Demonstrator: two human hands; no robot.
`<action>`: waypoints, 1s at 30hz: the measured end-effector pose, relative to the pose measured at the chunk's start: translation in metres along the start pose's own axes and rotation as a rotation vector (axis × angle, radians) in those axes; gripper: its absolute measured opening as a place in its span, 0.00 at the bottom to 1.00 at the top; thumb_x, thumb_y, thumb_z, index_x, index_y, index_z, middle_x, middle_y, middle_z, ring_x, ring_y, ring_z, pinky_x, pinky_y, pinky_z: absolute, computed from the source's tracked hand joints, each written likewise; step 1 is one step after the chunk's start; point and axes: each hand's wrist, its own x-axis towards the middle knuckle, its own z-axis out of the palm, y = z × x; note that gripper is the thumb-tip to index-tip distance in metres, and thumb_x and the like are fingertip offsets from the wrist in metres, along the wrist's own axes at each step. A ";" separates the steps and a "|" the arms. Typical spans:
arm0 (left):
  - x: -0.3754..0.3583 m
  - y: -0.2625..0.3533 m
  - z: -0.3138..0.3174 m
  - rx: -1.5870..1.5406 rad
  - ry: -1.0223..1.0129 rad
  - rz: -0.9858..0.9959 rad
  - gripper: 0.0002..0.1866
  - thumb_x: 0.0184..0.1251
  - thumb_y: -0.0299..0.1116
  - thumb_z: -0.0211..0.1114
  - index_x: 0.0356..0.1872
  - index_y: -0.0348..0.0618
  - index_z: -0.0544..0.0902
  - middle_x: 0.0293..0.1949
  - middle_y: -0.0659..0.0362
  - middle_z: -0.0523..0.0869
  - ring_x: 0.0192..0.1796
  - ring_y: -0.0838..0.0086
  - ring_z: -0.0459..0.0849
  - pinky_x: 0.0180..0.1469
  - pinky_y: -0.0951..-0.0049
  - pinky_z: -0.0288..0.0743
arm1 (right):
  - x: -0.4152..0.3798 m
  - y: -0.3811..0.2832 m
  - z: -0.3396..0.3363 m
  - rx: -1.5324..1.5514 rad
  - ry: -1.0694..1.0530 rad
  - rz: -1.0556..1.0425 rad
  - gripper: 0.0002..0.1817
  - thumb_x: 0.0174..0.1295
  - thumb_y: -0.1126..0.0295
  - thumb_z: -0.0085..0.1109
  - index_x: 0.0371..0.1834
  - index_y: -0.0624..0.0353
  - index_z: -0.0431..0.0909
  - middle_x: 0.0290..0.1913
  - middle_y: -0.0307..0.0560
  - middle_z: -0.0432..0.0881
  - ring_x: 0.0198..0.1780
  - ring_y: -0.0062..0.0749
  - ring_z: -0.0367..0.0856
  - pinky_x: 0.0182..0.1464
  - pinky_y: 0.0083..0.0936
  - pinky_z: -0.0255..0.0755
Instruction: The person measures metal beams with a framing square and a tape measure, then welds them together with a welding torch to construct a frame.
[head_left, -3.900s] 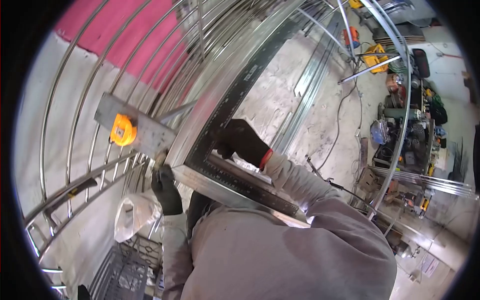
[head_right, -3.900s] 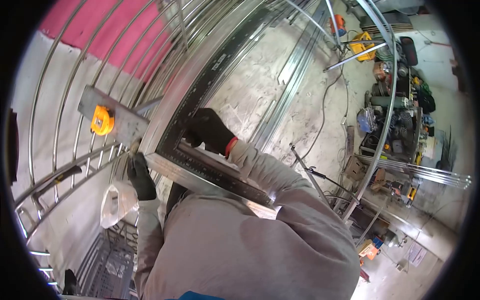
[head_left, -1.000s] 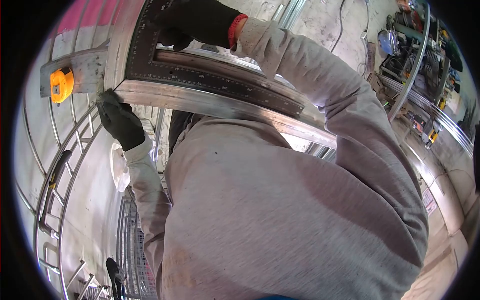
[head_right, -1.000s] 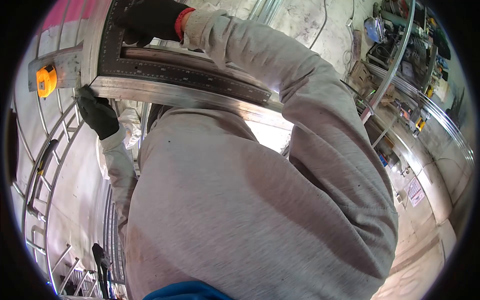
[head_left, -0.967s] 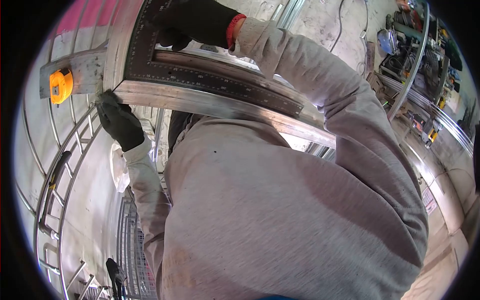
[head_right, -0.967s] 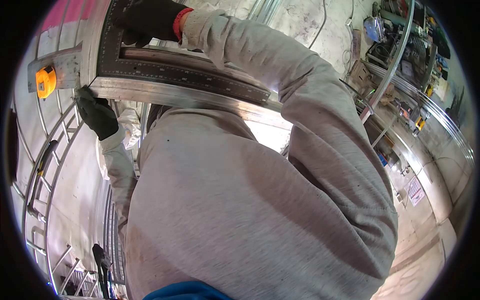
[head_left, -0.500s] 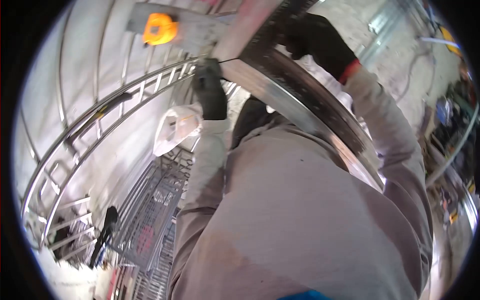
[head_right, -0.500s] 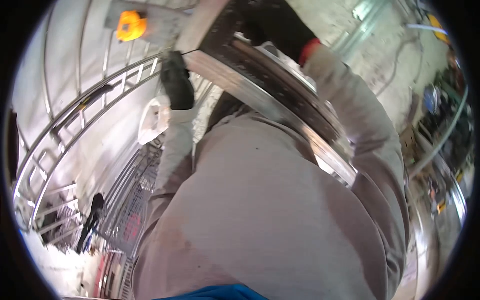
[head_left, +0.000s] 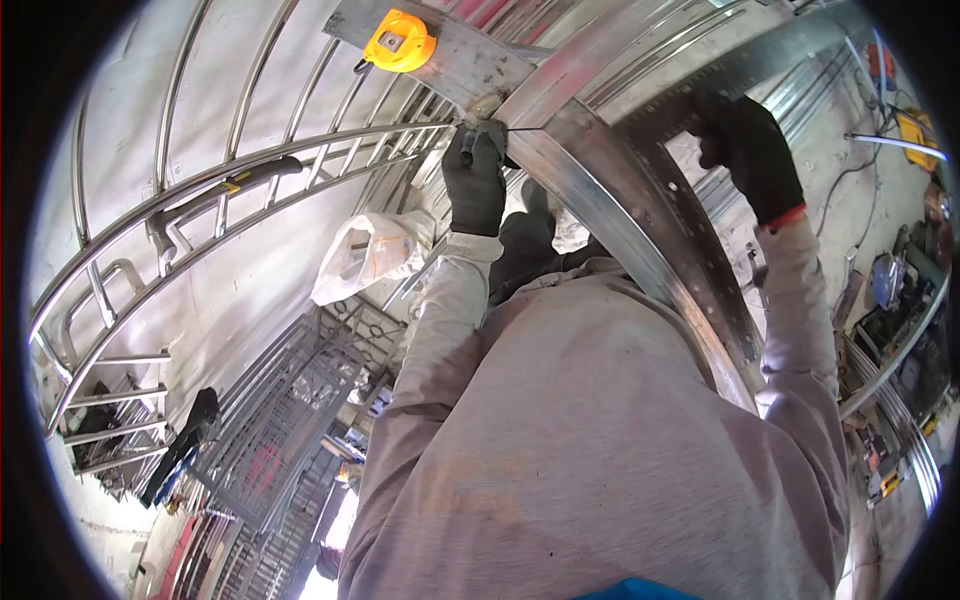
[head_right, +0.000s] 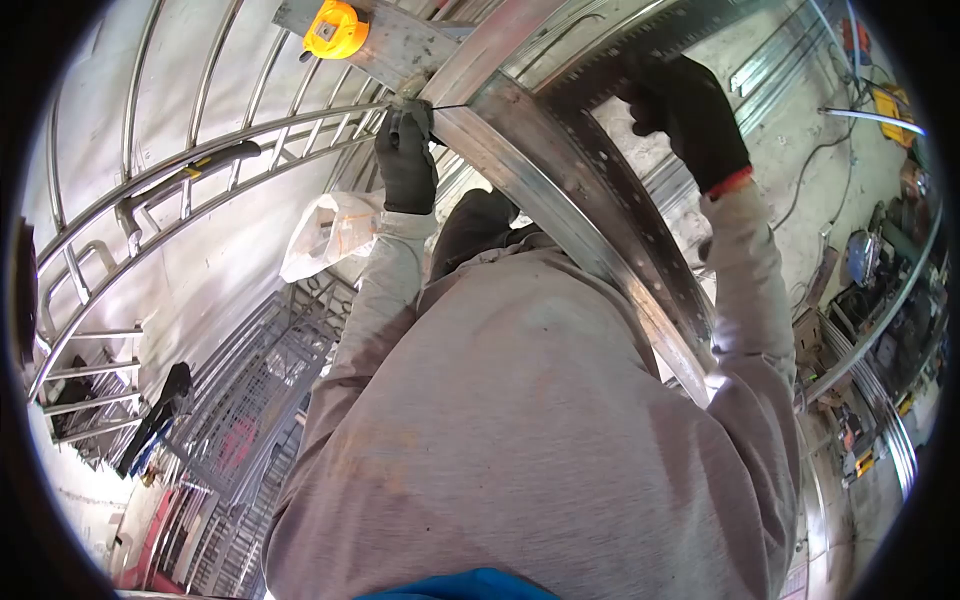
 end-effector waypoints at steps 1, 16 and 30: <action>0.000 0.002 0.000 0.015 -0.009 0.068 0.09 0.78 0.33 0.58 0.41 0.37 0.80 0.33 0.64 0.82 0.34 0.82 0.76 0.35 0.77 0.70 | -0.020 -0.009 -0.004 -0.081 0.048 0.003 0.19 0.76 0.55 0.59 0.43 0.64 0.84 0.29 0.44 0.83 0.27 0.26 0.81 0.29 0.24 0.76; 0.008 0.001 0.012 -0.466 -0.025 -0.237 0.12 0.79 0.32 0.58 0.53 0.36 0.83 0.41 0.61 0.86 0.35 0.79 0.82 0.34 0.76 0.77 | -0.173 0.010 0.060 -0.072 0.151 0.038 0.17 0.70 0.63 0.64 0.49 0.69 0.86 0.33 0.48 0.89 0.27 0.29 0.86 0.29 0.24 0.79; 0.014 -0.019 0.014 -0.484 -0.064 -0.189 0.11 0.77 0.37 0.61 0.48 0.39 0.82 0.32 0.64 0.81 0.27 0.80 0.78 0.29 0.76 0.73 | -0.055 0.021 0.098 -0.076 -0.073 0.016 0.12 0.69 0.62 0.65 0.38 0.60 0.86 0.26 0.41 0.86 0.22 0.25 0.84 0.23 0.23 0.76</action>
